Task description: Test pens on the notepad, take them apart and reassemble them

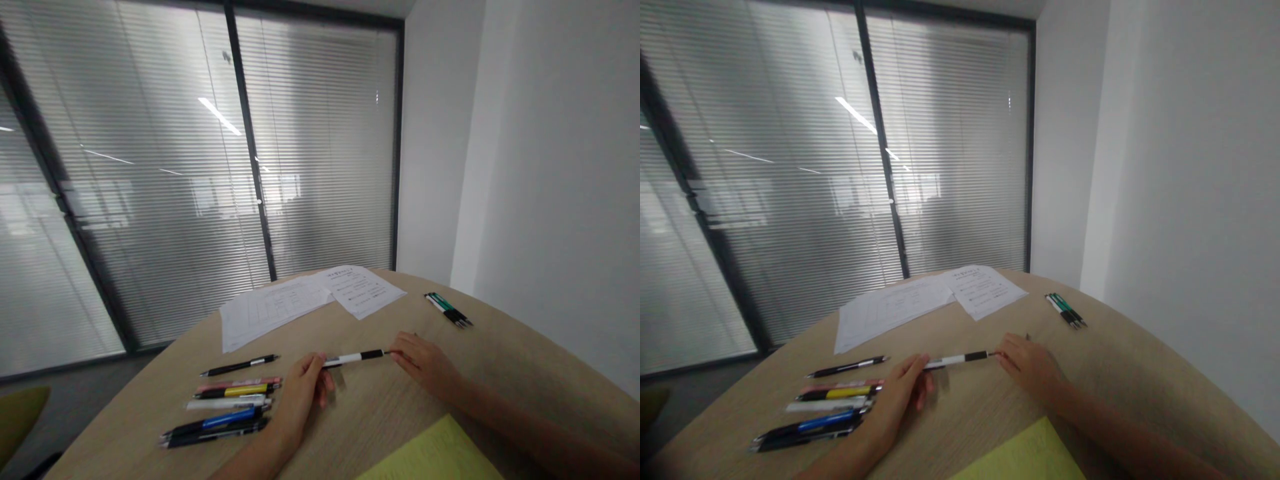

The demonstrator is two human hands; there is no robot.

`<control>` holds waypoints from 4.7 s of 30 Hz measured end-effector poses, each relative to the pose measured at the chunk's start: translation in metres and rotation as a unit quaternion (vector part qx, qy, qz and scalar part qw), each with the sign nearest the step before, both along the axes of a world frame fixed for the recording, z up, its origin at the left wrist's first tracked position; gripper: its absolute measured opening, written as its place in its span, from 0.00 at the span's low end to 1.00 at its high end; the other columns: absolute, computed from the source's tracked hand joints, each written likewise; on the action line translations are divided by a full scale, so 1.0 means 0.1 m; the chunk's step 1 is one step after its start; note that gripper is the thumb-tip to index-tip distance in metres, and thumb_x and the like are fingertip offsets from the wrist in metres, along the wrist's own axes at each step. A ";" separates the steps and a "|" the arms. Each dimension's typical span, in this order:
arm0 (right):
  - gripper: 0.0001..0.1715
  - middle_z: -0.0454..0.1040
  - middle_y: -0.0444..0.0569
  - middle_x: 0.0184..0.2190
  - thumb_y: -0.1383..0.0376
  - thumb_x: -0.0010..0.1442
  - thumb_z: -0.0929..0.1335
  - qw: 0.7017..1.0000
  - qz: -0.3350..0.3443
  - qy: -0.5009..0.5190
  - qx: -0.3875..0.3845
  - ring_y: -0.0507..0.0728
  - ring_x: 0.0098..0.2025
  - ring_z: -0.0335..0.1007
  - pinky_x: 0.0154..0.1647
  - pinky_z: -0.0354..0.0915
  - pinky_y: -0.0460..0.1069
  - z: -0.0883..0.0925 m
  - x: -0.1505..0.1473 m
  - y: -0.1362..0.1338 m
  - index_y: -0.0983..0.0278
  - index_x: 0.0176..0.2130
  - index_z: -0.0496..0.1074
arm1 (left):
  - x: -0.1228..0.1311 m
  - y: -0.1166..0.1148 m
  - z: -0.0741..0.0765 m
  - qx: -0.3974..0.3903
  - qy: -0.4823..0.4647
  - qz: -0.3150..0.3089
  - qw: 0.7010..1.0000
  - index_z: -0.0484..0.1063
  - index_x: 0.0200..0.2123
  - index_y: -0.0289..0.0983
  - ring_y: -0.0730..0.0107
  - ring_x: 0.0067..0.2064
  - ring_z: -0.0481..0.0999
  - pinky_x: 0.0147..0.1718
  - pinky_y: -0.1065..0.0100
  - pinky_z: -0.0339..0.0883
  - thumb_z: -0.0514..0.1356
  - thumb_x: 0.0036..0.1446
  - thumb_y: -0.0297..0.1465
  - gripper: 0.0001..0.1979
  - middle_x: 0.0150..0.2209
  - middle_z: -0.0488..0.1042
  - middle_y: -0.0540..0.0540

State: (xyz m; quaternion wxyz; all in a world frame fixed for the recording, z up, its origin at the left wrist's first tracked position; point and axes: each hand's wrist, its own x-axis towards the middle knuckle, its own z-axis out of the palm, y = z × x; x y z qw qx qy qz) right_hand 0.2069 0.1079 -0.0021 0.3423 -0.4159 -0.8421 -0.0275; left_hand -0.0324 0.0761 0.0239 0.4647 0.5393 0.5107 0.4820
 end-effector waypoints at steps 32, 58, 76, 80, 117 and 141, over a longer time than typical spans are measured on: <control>0.12 0.63 0.45 0.22 0.63 0.55 0.58 0.991 -0.071 0.110 0.011 0.52 0.24 0.60 0.27 0.58 0.46 0.04 0.23 0.16 0.62 0.23 0.64 | 0.00 -0.03 0.03 0.146 0.233 -0.085 0.958 0.73 0.24 0.39 0.67 0.29 0.68 0.30 0.71 0.58 0.55 0.48 0.35 0.09 0.25 0.71 0.49; 0.10 0.68 0.48 0.26 0.68 0.57 0.59 0.995 0.082 -0.018 0.059 0.52 0.30 0.63 0.31 0.59 0.46 0.03 -0.02 -0.12 0.63 0.29 0.67 | 0.01 -0.03 0.06 0.156 0.287 -0.054 0.944 0.74 0.21 0.39 0.64 0.30 0.71 0.37 0.67 0.60 0.56 0.46 0.34 0.09 0.24 0.74 0.48; 0.07 0.66 0.44 0.23 0.68 0.56 0.58 0.999 -0.018 0.034 0.013 0.49 0.24 0.61 0.26 0.57 0.44 -0.02 0.04 0.00 0.63 0.28 0.63 | -0.02 0.00 0.02 0.074 0.229 -0.013 0.971 0.68 0.22 0.35 0.69 0.25 0.65 0.25 0.71 0.57 0.50 0.47 0.39 0.14 0.20 0.66 0.52; 0.09 0.69 0.45 0.24 0.65 0.56 0.59 0.983 -0.182 0.008 0.009 0.50 0.24 0.63 0.25 0.56 0.44 -0.05 0.16 0.11 0.62 0.29 0.65 | -0.06 0.06 -0.02 0.092 0.197 0.030 0.976 0.67 0.21 0.36 0.68 0.26 0.65 0.27 0.70 0.57 0.51 0.45 0.42 0.15 0.19 0.65 0.52; 0.13 0.69 0.46 0.25 0.66 0.59 0.58 0.974 0.060 -0.159 0.148 0.50 0.26 0.63 0.25 0.54 0.44 0.06 0.03 -0.10 0.63 0.29 0.68 | 0.03 -0.12 0.12 0.190 0.306 -0.076 0.930 0.71 0.22 0.38 0.68 0.28 0.68 0.30 0.71 0.60 0.53 0.48 0.32 0.10 0.22 0.70 0.50; 0.09 0.71 0.47 0.25 0.68 0.52 0.60 0.954 -0.246 -0.161 -0.060 0.53 0.26 0.67 0.23 0.51 0.45 0.00 0.02 -0.01 0.64 0.25 0.67 | 0.04 -0.09 0.05 0.198 0.442 -0.120 0.866 0.75 0.32 0.40 0.65 0.35 0.68 0.38 0.66 0.57 0.57 0.47 0.29 0.09 0.30 0.71 0.47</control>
